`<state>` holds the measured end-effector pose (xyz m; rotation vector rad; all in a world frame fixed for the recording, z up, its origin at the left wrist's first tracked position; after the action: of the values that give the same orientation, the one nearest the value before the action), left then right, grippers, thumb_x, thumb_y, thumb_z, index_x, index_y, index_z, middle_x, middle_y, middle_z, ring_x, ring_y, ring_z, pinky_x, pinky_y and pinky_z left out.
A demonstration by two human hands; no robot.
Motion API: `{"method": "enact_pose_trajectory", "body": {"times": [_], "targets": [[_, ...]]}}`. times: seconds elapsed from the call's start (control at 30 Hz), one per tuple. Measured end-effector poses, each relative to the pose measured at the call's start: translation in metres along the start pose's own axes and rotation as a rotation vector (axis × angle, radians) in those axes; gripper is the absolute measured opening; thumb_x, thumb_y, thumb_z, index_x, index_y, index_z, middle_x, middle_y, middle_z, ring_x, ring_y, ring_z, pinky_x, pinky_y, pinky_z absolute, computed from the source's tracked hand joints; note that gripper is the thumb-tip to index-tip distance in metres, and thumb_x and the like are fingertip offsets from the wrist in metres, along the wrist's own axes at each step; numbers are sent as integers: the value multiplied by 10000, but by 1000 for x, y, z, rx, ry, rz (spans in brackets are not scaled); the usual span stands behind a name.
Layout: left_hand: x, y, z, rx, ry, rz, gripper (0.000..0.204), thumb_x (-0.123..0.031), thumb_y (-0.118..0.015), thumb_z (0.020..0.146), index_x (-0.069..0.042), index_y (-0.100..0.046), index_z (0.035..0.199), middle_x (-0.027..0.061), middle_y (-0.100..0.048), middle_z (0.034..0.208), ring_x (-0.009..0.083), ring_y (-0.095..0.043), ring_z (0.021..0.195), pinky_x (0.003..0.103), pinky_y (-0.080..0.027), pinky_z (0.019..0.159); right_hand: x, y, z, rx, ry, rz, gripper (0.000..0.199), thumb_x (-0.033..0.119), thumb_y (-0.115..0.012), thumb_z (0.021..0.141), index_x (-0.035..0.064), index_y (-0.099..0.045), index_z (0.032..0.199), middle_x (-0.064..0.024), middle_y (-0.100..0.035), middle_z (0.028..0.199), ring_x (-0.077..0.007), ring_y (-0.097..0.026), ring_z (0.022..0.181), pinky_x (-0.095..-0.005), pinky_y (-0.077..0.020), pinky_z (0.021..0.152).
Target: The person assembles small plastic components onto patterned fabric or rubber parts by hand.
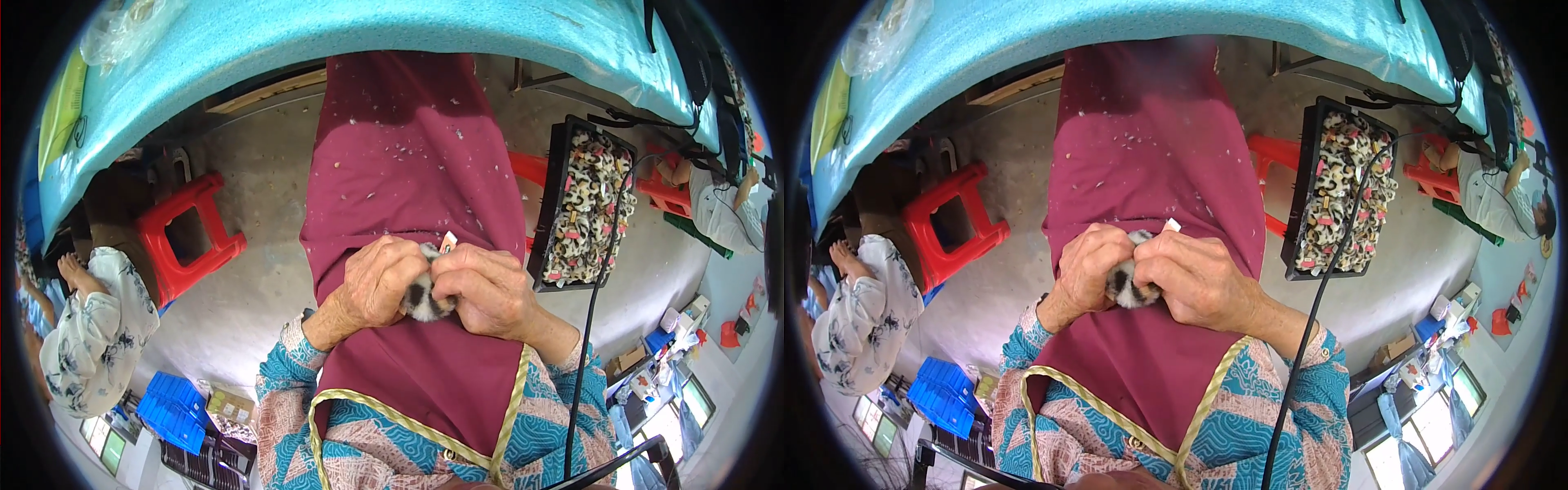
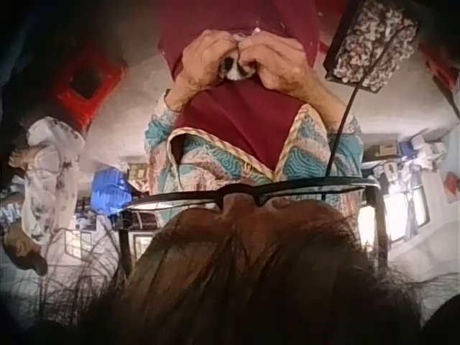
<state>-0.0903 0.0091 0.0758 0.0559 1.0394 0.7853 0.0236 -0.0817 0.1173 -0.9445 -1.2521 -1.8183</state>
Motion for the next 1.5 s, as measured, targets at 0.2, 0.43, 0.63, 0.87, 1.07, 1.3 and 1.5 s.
{"method": "enact_pose_trajectory", "body": {"times": [0.2,0.43,0.63,0.87,1.07,1.3,1.5], "targets": [[-17,10,16,0,-61,132,331,-74,-663,651,35,-526,932,153,-572,833,255,-586,656,318,-495,546,-6,13,2,-156,-198,-26,303,-156,-564,564,15,-608,809,-105,-624,788,-249,-634,712,-299,-518,594],[-52,17,39,229,-207,123,272,-88,-638,577,26,-552,809,149,-576,792,218,-576,657,296,-490,546,-2,27,-5,78,-12,129,356,-70,-669,583,43,-603,914,-82,-640,879,-237,-655,796,-301,-529,608],[-53,10,51,350,-153,94,259,-109,-641,605,24,-544,805,153,-574,797,218,-581,643,308,-511,560,-8,34,-13,134,103,133,348,-37,-688,600,16,-576,926,-106,-591,910,-243,-637,807,-310,-550,612],[-45,-3,50,445,-20,38,264,-43,-651,587,10,-538,819,108,-561,753,189,-579,620,276,-506,512,-28,26,-29,136,21,307,387,-26,-699,580,41,-588,944,-96,-608,931,-247,-638,803,-323,-539,664],[-45,-2,55,388,19,82,312,37,-648,549,14,-555,846,115,-586,793,207,-602,650,279,-502,517,-20,27,-32,44,75,219,415,-30,-700,597,2,-563,988,-132,-583,957,-257,-631,775,-322,-531,612],[-38,7,53,266,116,-173,300,74,-634,539,30,-573,830,152,-612,852,260,-621,687,322,-517,557,-14,29,-37,-147,311,292,359,-59,-682,615,-51,-560,953,-160,-564,929,-276,-621,739,-321,-523,537],[-58,9,68,307,-265,-31,221,-77,-622,563,21,-572,755,181,-597,833,239,-603,665,315,-513,548,-13,41,-32,-156,359,320,318,-31,-674,648,-25,-589,954,-143,-582,954,-293,-631,776,-339,-542,592]]}}
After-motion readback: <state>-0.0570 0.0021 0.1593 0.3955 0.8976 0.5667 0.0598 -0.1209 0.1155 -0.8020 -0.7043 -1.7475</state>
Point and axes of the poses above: each hand's wrist, its own z-axis towards the middle knuckle, its own y-axis out of the back of the hand, x = y × z, the point moved 4 cm from there along z, towards the middle knuckle
